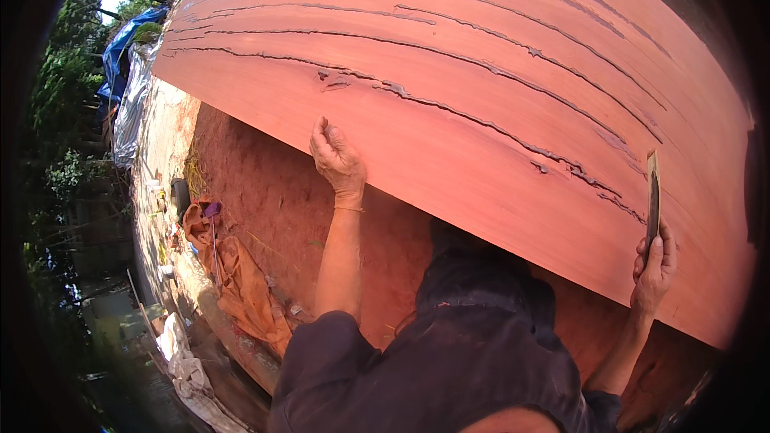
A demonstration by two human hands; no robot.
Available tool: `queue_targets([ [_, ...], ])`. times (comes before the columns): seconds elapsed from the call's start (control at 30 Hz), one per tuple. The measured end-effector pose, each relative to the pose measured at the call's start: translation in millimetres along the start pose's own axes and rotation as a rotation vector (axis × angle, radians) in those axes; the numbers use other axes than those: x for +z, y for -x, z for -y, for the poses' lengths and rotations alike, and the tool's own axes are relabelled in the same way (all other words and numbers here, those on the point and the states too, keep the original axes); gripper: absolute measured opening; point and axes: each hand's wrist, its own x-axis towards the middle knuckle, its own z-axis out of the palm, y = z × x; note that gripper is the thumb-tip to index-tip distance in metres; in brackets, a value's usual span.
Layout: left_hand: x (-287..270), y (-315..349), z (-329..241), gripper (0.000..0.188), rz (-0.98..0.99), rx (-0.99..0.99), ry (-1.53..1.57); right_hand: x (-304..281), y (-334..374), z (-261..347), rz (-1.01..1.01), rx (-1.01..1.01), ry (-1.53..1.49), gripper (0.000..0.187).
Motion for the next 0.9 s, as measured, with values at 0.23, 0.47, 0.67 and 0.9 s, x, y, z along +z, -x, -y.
queue_targets([
  [0.23,-18,-8,15,0.045,0.071,0.148,0.080,235,34,48,0.696,0.261,0.022,0.038],
  [0.47,-45,-88,91,0.046,0.035,0.188,0.030,368,2,98,0.774,0.245,0.272,0.043],
  [0.67,-31,-116,122,0.046,0.049,0.157,0.093,425,-35,120,0.815,0.186,0.466,0.048],
  [0.9,-27,-120,125,0.044,0.045,0.191,0.089,442,-55,127,0.790,0.195,0.529,0.047],
])
